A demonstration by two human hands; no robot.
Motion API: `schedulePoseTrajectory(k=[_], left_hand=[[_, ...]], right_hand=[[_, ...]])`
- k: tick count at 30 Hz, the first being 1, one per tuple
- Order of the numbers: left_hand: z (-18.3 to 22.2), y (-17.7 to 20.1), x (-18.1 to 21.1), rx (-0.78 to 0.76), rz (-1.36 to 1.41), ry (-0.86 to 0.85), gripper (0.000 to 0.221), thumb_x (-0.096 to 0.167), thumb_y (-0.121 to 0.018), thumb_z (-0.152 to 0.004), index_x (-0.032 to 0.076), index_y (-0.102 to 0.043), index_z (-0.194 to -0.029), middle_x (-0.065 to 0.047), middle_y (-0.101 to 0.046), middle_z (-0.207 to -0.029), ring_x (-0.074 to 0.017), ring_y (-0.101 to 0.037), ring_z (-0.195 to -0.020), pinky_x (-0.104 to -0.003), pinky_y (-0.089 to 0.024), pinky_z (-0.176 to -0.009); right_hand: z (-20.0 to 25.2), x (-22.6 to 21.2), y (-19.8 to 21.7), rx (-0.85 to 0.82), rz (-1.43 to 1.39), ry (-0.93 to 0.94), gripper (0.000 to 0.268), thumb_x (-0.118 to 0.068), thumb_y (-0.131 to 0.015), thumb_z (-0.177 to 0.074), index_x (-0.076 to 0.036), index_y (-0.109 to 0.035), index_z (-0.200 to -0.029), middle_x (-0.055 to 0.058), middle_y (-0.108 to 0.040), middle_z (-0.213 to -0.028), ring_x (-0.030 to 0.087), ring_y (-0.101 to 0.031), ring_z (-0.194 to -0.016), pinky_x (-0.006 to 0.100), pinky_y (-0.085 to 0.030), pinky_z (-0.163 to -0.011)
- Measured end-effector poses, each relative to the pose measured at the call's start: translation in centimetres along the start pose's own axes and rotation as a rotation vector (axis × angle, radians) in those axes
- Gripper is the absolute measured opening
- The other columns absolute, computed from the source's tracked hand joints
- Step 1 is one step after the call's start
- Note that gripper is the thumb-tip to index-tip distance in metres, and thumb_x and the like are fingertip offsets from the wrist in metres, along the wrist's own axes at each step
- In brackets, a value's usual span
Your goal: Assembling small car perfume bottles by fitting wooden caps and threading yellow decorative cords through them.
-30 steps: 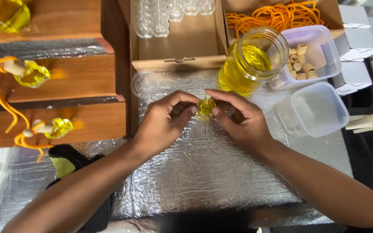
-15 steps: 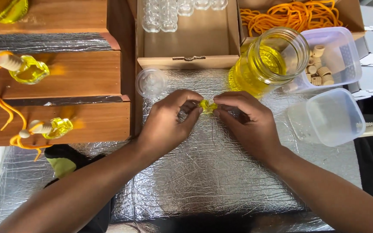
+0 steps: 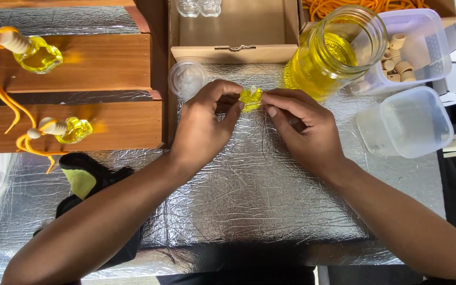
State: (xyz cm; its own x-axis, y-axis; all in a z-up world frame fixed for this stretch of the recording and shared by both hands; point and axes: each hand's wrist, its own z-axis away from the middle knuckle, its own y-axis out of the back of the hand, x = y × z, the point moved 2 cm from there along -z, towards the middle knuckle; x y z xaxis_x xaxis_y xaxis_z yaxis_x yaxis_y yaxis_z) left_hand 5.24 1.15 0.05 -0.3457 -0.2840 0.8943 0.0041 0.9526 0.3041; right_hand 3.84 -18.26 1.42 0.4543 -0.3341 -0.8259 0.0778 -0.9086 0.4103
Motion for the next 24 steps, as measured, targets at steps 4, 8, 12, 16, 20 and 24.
schedulePoseTrajectory(k=[4,8,12,16,20,24], left_hand=[[0.1,0.1,0.6,-0.003,-0.014,-0.017,0.021,-0.009,-0.067,-0.091,-0.006,-0.065,-0.112,-0.024,-0.069,-0.096,-0.0370,-0.076,-0.089,-0.042,-0.064,-0.076],[0.1,0.2,0.5,-0.007,-0.019,-0.017,0.020,-0.009,-0.066,-0.093,-0.006,-0.065,-0.112,-0.025,-0.068,-0.096,-0.0379,-0.076,-0.089,-0.043,-0.065,-0.075],[0.0,0.0,0.2,-0.007,-0.031,-0.019,0.017,-0.006,-0.066,-0.095,-0.005,-0.066,-0.112,-0.024,-0.068,-0.095,-0.0369,-0.076,-0.089,-0.041,-0.065,-0.074],[0.1,0.1,0.5,-0.012,-0.034,-0.020,0.017,-0.005,-0.067,-0.095,-0.005,-0.066,-0.112,-0.024,-0.068,-0.096,-0.0361,-0.076,-0.090,-0.041,-0.065,-0.074],[0.1,0.4,1.4,0.000,-0.083,-0.037,0.021,-0.003,-0.068,-0.095,-0.007,-0.064,-0.116,-0.027,-0.067,-0.099,-0.0403,-0.075,-0.091,-0.044,-0.065,-0.075],[0.2,1.1,2.2,0.049,-0.182,-0.116,0.014,-0.001,-0.069,-0.095,-0.005,-0.061,-0.106,-0.023,-0.064,-0.093,-0.0429,-0.073,-0.087,-0.048,-0.062,-0.069]], right_hand=[[0.1,0.0,0.0,-0.012,-0.017,0.021,0.024,0.006,-0.061,-0.102,0.003,-0.073,-0.122,0.022,-0.072,-0.114,0.031,-0.071,-0.109,0.044,-0.059,-0.091],[0.2,0.1,0.1,-0.028,-0.023,0.048,0.025,0.007,-0.060,-0.102,0.004,-0.071,-0.124,0.023,-0.071,-0.117,0.033,-0.070,-0.111,0.046,-0.058,-0.092],[0.2,0.4,0.3,-0.039,-0.025,0.056,0.026,0.007,-0.060,-0.101,0.004,-0.071,-0.124,0.024,-0.071,-0.118,0.034,-0.070,-0.111,0.046,-0.059,-0.092],[0.3,0.2,0.3,-0.030,-0.030,0.058,0.025,0.007,-0.060,-0.101,0.005,-0.071,-0.124,0.025,-0.071,-0.117,0.034,-0.071,-0.110,0.047,-0.059,-0.091],[0.4,0.0,0.3,-0.016,-0.043,0.050,0.025,0.007,-0.059,-0.101,0.004,-0.071,-0.124,0.024,-0.071,-0.117,0.034,-0.071,-0.111,0.046,-0.059,-0.092],[0.5,-0.3,0.6,0.015,-0.006,0.124,0.024,0.008,-0.058,-0.102,0.006,-0.071,-0.122,0.023,-0.071,-0.111,0.036,-0.073,-0.104,0.047,-0.059,-0.088]])
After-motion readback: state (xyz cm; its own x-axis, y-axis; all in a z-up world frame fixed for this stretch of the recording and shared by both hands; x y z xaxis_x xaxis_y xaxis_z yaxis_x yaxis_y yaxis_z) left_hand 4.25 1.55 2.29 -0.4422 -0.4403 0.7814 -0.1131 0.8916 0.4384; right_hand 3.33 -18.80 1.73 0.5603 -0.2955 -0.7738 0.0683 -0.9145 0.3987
